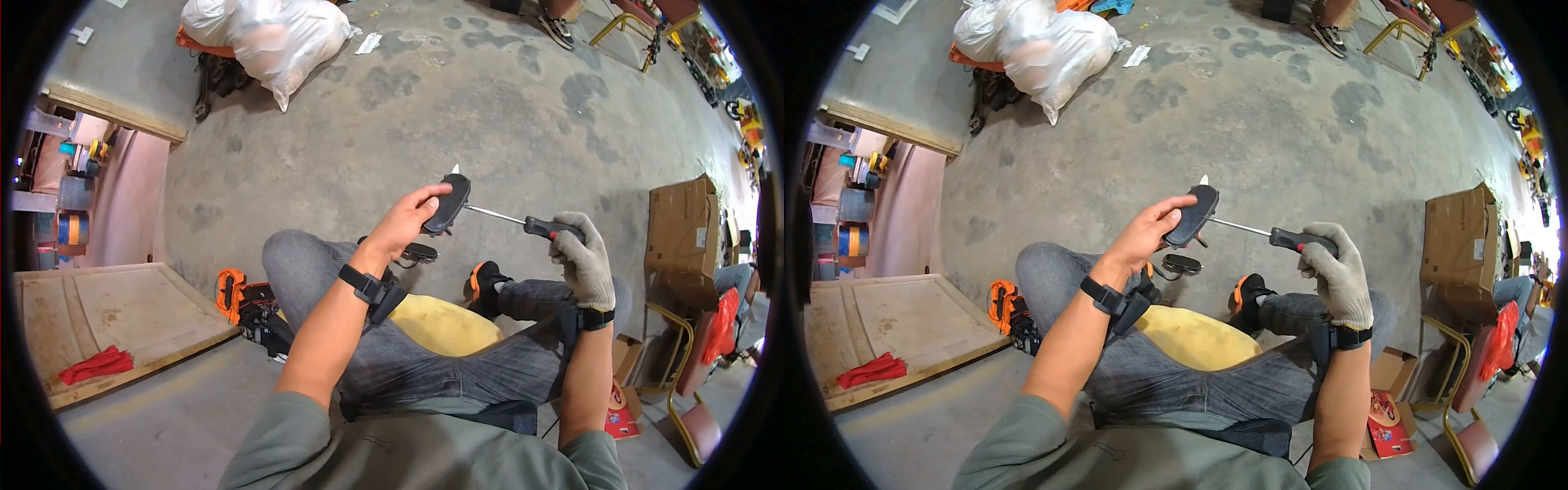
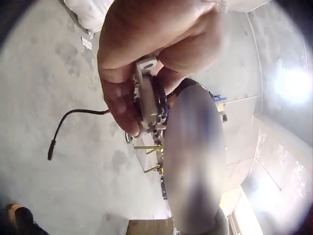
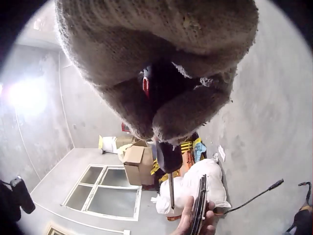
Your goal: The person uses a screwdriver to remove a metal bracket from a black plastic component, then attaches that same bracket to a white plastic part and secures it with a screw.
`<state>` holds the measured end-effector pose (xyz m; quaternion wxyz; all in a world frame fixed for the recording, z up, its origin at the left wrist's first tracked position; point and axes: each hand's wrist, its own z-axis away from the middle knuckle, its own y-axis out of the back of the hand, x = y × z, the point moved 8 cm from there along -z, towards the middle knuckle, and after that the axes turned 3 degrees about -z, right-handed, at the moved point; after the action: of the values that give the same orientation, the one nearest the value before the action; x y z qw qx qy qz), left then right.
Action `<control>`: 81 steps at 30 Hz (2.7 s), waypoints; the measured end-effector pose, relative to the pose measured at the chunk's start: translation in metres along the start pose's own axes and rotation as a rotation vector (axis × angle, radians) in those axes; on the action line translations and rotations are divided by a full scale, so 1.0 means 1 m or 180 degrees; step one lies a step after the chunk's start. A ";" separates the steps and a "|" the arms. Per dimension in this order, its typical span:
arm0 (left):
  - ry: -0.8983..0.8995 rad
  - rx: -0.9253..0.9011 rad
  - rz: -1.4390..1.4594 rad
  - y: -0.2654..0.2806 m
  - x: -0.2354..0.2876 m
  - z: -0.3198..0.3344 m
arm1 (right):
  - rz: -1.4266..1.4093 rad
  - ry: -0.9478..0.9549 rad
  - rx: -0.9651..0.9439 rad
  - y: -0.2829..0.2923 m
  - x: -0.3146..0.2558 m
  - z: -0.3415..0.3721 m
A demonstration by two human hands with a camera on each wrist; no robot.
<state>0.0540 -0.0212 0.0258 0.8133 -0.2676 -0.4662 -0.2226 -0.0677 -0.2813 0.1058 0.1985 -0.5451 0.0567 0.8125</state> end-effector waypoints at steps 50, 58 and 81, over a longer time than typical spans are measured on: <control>-0.0717 0.0296 0.1347 0.025 0.023 0.005 | -0.0668 0.0156 -0.0175 0.007 0.007 -0.002; -0.0464 0.0396 0.1216 0.034 0.010 0.002 | -0.0604 0.0121 -0.0082 0.008 0.004 -0.005; -0.2344 0.1373 0.1655 0.130 0.118 0.121 | -0.0804 0.0254 -0.0227 0.036 0.043 -0.048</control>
<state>0.1115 0.1420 0.1504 0.6602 -0.2614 -0.6757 0.1983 -0.0546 -0.3180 0.0427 0.2773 -0.5865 -0.0334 0.7603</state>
